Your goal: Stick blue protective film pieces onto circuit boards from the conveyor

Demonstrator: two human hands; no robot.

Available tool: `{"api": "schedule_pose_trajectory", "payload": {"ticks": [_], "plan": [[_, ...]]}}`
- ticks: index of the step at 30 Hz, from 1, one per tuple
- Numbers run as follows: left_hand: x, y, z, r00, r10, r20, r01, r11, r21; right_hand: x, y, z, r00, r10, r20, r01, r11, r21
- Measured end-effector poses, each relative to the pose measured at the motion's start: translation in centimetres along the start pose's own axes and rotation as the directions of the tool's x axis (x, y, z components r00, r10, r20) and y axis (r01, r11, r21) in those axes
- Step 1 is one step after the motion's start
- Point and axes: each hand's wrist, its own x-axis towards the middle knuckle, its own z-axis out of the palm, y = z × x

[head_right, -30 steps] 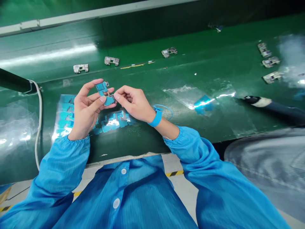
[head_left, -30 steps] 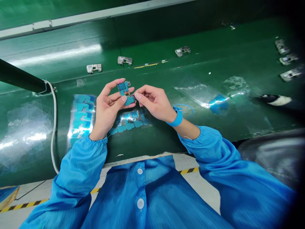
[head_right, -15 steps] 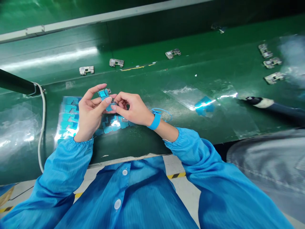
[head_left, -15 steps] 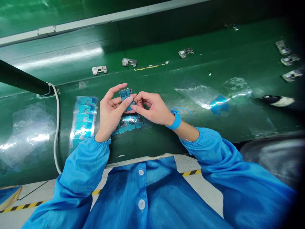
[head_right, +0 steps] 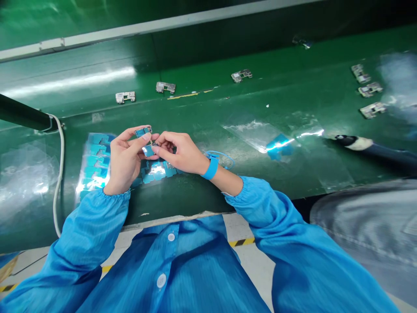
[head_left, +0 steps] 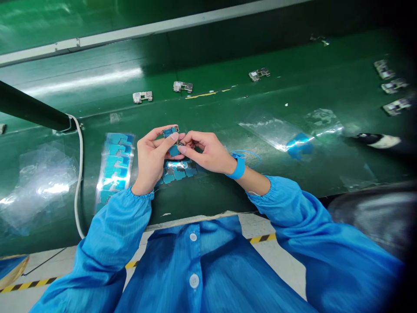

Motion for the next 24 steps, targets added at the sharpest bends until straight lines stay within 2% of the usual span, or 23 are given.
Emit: {"api": "schedule_pose_trajectory", "payload": {"ticks": [4, 8, 11, 13, 14, 16, 18, 19, 21, 24], "plan": [[0.1, -0.2, 0.0, 1.0, -0.016, -0.016, 0.017, 0.999, 0.031, -0.2, -0.1, 0.3, 1.0, 0.019, 0.015, -0.019, 1.0, -0.012], [0.0, 0.1, 0.1, 0.999, -0.017, 0.036, 0.016, 0.999, 0.033, 0.3, 0.1, -0.4, 0.998, 0.058, 0.009, -0.059, 0.997, 0.052], [0.0, 0.5, -0.1, 0.999, 0.02, 0.049, -0.022, 0.998, 0.052, 3.3, 1.2, -3.7, 0.983, 0.119, -0.143, -0.102, 0.987, 0.121], [0.2, 0.6, -0.4, 0.997, 0.072, 0.035, -0.074, 0.995, 0.074, 6.6, 2.5, -6.8, 0.935, 0.155, -0.319, -0.129, 0.986, 0.102], [0.3, 0.6, -0.6, 0.995, 0.092, 0.03, -0.094, 0.992, 0.079, 8.4, 3.2, -8.3, 0.918, 0.197, -0.345, -0.193, 0.98, 0.046], [0.5, 0.7, -0.9, 0.994, 0.105, 0.026, -0.106, 0.992, 0.073, 11.8, 4.4, -10.7, 0.892, 0.231, -0.39, -0.338, 0.911, -0.234], [0.8, 0.7, -1.2, 0.994, 0.107, 0.021, -0.108, 0.992, 0.063, 14.6, 5.4, -11.9, 0.904, 0.213, -0.371, -0.393, 0.755, -0.524], [1.0, 0.7, -1.4, 0.994, 0.108, 0.015, -0.109, 0.992, 0.065, 15.6, 5.7, -12.1, 0.908, 0.205, -0.365, -0.398, 0.696, -0.598], [1.3, 0.7, -1.6, 0.994, 0.111, 0.0, -0.111, 0.991, 0.077, 17.0, 6.0, -12.0, 0.91, 0.208, -0.357, -0.401, 0.659, -0.637], [1.7, 0.4, -2.0, 0.989, 0.143, -0.036, -0.139, 0.986, 0.09, 17.6, 5.5, -10.9, 0.91, 0.234, -0.343, -0.399, 0.723, -0.564]]}}
